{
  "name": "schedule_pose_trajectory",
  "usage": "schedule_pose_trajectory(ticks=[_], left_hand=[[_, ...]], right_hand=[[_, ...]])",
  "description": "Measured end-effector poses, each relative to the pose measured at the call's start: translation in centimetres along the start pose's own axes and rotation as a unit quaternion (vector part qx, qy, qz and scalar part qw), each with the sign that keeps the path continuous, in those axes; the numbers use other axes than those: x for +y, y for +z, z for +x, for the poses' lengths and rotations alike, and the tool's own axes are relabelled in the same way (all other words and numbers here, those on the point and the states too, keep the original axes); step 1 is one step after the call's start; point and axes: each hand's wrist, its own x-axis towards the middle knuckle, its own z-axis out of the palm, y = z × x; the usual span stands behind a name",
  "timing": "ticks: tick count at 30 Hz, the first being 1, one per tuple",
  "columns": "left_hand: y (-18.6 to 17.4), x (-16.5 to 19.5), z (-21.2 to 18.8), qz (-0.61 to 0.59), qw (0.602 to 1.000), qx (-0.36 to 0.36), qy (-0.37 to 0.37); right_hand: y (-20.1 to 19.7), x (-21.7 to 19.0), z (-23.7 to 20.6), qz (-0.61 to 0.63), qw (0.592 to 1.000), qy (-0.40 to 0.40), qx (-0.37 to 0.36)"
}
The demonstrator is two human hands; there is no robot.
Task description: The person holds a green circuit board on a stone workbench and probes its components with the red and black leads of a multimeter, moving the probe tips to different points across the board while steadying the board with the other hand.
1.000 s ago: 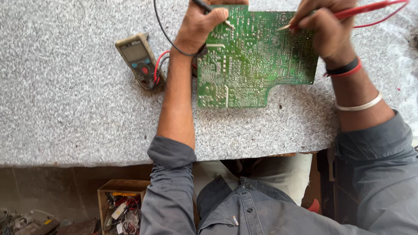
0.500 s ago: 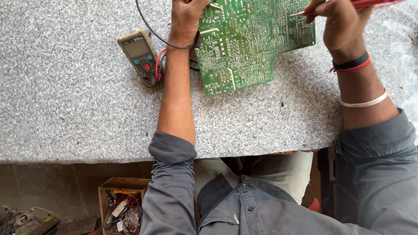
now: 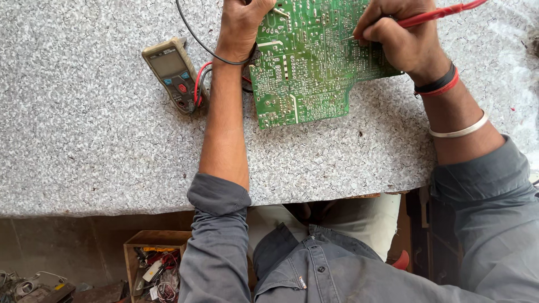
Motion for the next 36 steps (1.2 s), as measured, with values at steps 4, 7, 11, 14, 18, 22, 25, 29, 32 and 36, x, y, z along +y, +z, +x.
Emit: schedule_pose_trajectory(ticks=[4,7,11,14,18,22,25,29,32,36], left_hand=[[0.0,0.0,0.1,-0.001,1.000,-0.001,0.004],[0.2,0.2,0.0,-0.007,1.000,0.004,-0.011],[0.5,0.9,0.0,-0.016,1.000,0.007,-0.014],[0.7,1.2,0.2,-0.015,1.000,0.012,-0.009],[0.7,1.2,0.3,-0.015,1.000,0.007,0.000],[0.2,0.5,-0.1,-0.036,0.997,0.038,-0.054],[-0.1,-0.1,-0.4,-0.013,0.998,0.031,-0.058],[-0.1,-0.3,-0.4,-0.022,0.998,0.035,-0.054],[0.1,0.5,-0.1,-0.008,0.999,0.029,-0.040],[0.8,2.2,0.3,-0.022,0.998,-0.030,-0.045]], right_hand=[[-0.6,-1.0,0.4,-0.022,0.999,-0.005,-0.036],[-0.4,-1.7,0.6,-0.022,0.999,-0.007,-0.022],[-0.2,-2.3,0.8,-0.048,0.999,-0.005,-0.023],[-0.2,-2.5,0.9,-0.072,0.997,-0.004,-0.006],[-0.4,-1.9,0.9,-0.066,0.997,-0.023,-0.025],[-0.5,-0.9,1.0,-0.060,0.997,-0.055,-0.014],[-0.6,-0.5,0.6,-0.039,0.998,-0.036,0.015],[-0.6,-0.6,0.1,-0.004,0.999,-0.010,0.050],[-0.6,-0.6,0.2,-0.005,1.000,-0.014,0.020],[-0.8,-0.5,0.2,-0.006,1.000,-0.011,0.009]])
